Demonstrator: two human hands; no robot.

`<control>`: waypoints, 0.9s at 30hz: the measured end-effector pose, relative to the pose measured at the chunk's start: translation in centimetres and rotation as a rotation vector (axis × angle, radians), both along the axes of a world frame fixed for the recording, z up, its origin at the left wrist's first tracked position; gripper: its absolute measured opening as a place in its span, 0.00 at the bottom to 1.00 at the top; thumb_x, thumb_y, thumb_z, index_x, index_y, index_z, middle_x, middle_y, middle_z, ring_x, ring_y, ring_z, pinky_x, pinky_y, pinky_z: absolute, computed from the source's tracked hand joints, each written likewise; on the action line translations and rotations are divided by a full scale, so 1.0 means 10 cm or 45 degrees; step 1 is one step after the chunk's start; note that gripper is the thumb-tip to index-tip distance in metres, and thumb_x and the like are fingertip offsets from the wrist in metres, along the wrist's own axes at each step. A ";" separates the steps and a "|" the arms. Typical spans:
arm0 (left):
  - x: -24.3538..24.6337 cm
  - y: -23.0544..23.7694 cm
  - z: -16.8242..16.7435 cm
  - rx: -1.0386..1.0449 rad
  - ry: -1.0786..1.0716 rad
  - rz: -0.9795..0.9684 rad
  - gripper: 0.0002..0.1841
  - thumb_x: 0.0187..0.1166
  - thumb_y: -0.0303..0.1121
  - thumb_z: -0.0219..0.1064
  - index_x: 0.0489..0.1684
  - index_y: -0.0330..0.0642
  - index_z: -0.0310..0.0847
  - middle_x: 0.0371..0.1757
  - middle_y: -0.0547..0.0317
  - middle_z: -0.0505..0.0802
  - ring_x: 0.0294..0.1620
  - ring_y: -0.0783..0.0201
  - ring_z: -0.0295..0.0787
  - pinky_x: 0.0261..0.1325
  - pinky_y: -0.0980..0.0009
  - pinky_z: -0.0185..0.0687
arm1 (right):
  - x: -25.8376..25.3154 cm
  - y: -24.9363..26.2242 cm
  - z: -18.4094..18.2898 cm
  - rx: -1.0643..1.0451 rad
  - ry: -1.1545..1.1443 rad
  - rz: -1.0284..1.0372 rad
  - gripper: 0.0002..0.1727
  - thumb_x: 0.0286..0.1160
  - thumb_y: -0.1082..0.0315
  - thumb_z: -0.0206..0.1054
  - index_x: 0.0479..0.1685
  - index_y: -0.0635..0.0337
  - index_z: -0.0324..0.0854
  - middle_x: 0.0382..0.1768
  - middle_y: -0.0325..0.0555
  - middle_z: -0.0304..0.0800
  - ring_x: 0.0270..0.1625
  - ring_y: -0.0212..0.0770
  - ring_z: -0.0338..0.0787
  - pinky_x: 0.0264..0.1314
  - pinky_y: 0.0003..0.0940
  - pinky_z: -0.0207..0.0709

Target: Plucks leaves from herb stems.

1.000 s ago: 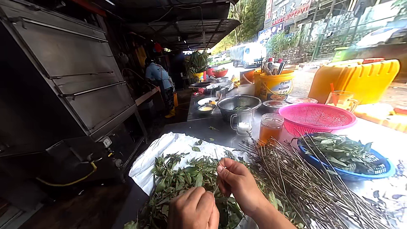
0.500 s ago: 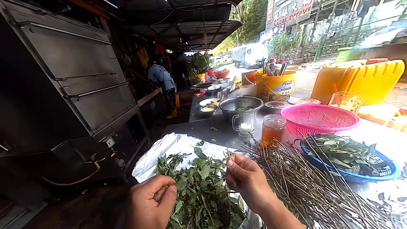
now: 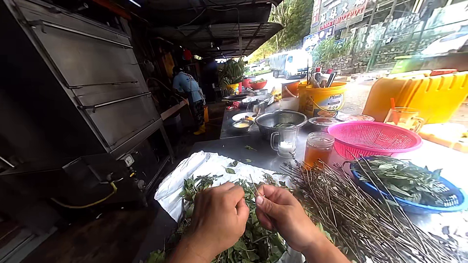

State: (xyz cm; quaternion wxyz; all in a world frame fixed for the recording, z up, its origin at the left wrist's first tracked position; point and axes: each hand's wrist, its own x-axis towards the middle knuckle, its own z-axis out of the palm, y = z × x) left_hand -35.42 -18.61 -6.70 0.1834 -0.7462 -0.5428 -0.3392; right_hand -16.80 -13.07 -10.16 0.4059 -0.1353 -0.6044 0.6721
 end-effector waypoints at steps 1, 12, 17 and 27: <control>0.01 0.01 -0.02 0.028 -0.017 0.023 0.12 0.69 0.39 0.60 0.14 0.55 0.82 0.17 0.74 0.79 0.17 0.74 0.75 0.17 0.69 0.67 | 0.00 0.00 0.00 0.005 -0.013 0.015 0.10 0.86 0.65 0.59 0.33 0.54 0.76 0.16 0.34 0.75 0.16 0.26 0.73 0.20 0.21 0.65; -0.44 -0.10 0.16 -0.485 -1.937 -0.243 0.15 0.78 0.30 0.50 0.18 0.45 0.73 0.20 0.59 0.80 0.14 0.70 0.70 0.15 0.77 0.62 | 0.03 0.00 0.01 -0.061 0.092 -0.083 0.12 0.85 0.65 0.61 0.31 0.57 0.80 0.16 0.39 0.81 0.18 0.29 0.80 0.22 0.23 0.73; -0.36 -0.29 0.02 -0.746 -1.843 -0.516 0.09 0.84 0.28 0.52 0.44 0.38 0.79 0.26 0.56 0.85 0.15 0.73 0.76 0.14 0.81 0.68 | 0.01 0.00 0.01 -0.108 0.089 -0.134 0.12 0.87 0.65 0.57 0.34 0.57 0.79 0.17 0.42 0.83 0.18 0.31 0.82 0.23 0.23 0.75; -0.95 -0.67 -0.25 -0.567 -1.652 -0.125 0.07 0.79 0.27 0.62 0.43 0.39 0.87 0.14 0.69 0.72 0.08 0.77 0.59 0.10 0.81 0.57 | 0.70 0.21 0.20 0.567 -0.767 -2.032 0.12 0.66 0.63 0.78 0.22 0.59 0.83 0.20 0.47 0.82 0.25 0.47 0.80 0.32 0.56 0.68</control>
